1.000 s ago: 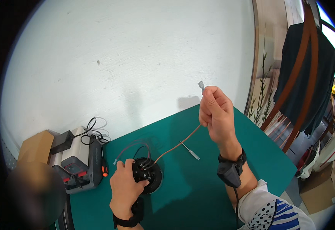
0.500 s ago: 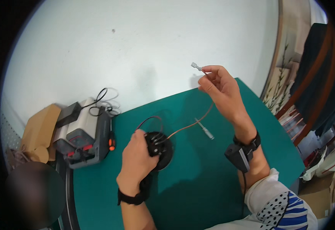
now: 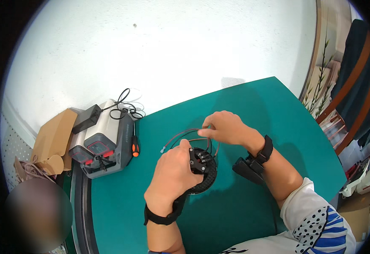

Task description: Assembling and inspecting electromechanical motor components on a workbench.

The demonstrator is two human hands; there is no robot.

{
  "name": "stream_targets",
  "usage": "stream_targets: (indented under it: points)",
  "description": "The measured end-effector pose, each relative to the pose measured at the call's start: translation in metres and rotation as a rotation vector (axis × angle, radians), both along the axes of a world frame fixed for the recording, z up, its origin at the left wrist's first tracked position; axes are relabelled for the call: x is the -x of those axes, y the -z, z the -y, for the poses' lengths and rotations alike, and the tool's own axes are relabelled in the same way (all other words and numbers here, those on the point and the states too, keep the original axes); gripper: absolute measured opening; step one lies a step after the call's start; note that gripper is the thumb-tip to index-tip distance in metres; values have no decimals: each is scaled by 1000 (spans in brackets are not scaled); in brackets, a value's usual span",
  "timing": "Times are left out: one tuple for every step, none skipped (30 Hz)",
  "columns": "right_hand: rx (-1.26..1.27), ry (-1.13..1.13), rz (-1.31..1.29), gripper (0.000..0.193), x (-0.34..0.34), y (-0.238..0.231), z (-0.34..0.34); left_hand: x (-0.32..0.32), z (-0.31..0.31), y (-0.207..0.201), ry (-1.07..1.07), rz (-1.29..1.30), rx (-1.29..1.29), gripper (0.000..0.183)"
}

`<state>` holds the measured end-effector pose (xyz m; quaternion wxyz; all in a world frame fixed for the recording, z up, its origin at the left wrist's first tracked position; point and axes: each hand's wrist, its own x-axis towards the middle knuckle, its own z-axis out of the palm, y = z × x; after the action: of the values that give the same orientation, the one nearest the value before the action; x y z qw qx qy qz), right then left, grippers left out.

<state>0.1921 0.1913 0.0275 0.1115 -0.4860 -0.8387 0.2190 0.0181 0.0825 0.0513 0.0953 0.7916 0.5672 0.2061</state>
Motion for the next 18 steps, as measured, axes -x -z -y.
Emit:
stream_targets:
  points:
    - [-92,-35,-111,31,-5,12,-2,-4,1,-2,-21,-11,7,50]
    - [-186,-77,-225,31,-6,18,-4,-5,1,-3,-26,-11,0,50]
    - [-193,-82,-225,31,-4,23,-7,-5,0,-4,-52,-25,38,50]
    - [-173,-69,-322,32,-2,27,-9,-5,0,-5,-79,-39,76,50]
    - [-153,-56,-419,32,2,23,-7,-3,0,-3,-83,-37,67,50]
    - [-162,-61,-418,32,3,17,-4,-2,0,0,-88,-45,52,51]
    - [-98,-35,-541,32,3,11,0,-1,0,2,-93,-53,36,53]
    - [-31,-5,-660,32,1,3,4,-2,1,3,-90,-49,30,53]
    - [-39,-3,-656,32,-1,-1,2,-2,0,3,-87,-57,46,55]
    - [11,-9,-825,32,-4,-5,-1,-3,0,3,-82,-66,62,56]
    - [63,-15,-996,33,-6,-10,-1,-2,0,2,-74,-65,57,56]
    - [53,-9,-994,33,-9,-17,1,-1,1,0,-91,-78,83,57]
    - [-16,13,-1117,34,-14,-25,5,1,1,-1,-107,-91,109,58]
    - [-94,26,-1237,35,-20,-37,8,1,0,-2,-96,-86,93,58]
    - [-115,0,-1399,34,-24,-45,12,2,0,-2,-109,-88,109,58]
    - [-138,-2,-1391,34,-30,-52,19,3,0,-2,-121,-90,124,59]
    - [-99,-35,-1469,35,-35,-58,24,5,0,-2,-114,-82,101,59]
    - [-64,-56,-1539,35,-43,-63,30,5,2,-2,-116,-79,119,60]
